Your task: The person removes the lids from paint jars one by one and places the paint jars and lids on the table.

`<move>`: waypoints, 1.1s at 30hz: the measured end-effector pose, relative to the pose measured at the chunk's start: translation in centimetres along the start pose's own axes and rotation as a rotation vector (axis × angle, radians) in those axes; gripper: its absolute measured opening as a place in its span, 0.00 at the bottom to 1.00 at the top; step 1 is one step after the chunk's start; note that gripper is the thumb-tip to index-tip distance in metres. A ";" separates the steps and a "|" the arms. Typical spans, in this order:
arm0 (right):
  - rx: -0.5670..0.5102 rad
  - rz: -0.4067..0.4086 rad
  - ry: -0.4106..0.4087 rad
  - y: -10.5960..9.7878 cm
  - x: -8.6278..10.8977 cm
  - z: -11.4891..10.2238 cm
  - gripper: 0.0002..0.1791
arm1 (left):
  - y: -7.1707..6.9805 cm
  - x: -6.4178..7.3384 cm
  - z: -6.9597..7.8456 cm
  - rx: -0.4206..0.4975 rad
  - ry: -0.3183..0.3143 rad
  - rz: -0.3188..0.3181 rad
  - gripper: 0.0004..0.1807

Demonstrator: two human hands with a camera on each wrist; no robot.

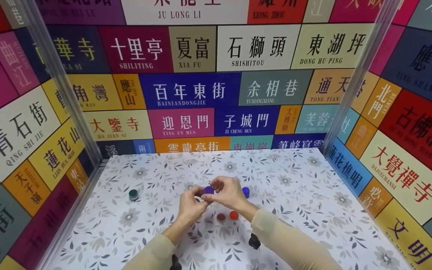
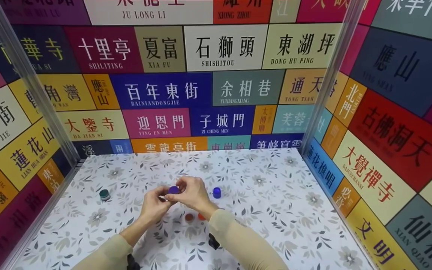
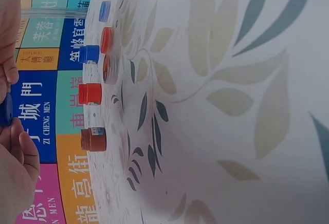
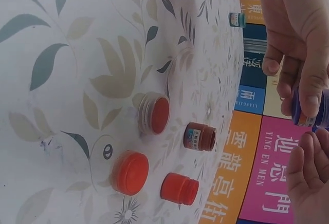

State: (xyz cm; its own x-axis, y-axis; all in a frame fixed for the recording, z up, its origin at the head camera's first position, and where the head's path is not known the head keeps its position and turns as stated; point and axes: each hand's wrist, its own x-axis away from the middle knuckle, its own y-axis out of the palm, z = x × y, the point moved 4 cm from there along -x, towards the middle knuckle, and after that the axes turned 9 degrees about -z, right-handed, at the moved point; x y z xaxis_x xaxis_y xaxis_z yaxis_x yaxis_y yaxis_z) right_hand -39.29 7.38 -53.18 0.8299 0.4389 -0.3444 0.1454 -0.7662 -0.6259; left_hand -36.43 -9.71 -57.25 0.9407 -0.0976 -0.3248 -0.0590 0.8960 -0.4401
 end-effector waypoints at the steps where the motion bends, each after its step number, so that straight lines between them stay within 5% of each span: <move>1: 0.007 0.002 0.006 0.0 0.0 0.0 0.25 | 0.0 0.0 0.0 0.002 0.000 0.000 0.11; 9: 0.030 0.006 -0.041 0.2 0.2 -0.3 0.20 | 0.1 0.3 -0.3 0.013 -0.012 0.005 0.10; 16: 0.017 -0.077 -0.093 0.5 0.3 -0.3 0.15 | 0.1 0.6 -0.5 0.015 -0.010 0.015 0.09; 25: -0.084 -0.153 -0.105 0.6 0.1 0.0 0.16 | 0.1 0.4 -0.3 0.028 0.026 0.010 0.08; 33: -0.053 -0.163 -0.146 0.6 0.0 -0.1 0.19 | 0.3 0.4 -0.2 0.017 0.045 0.017 0.09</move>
State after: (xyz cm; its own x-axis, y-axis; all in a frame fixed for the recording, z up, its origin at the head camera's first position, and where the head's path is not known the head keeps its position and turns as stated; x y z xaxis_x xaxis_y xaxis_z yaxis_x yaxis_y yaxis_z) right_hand -39.20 6.88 -53.50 0.7072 0.6190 -0.3417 0.3022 -0.7016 -0.6454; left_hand -36.16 -9.60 -57.70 0.9238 -0.1014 -0.3693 -0.0685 0.9050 -0.4198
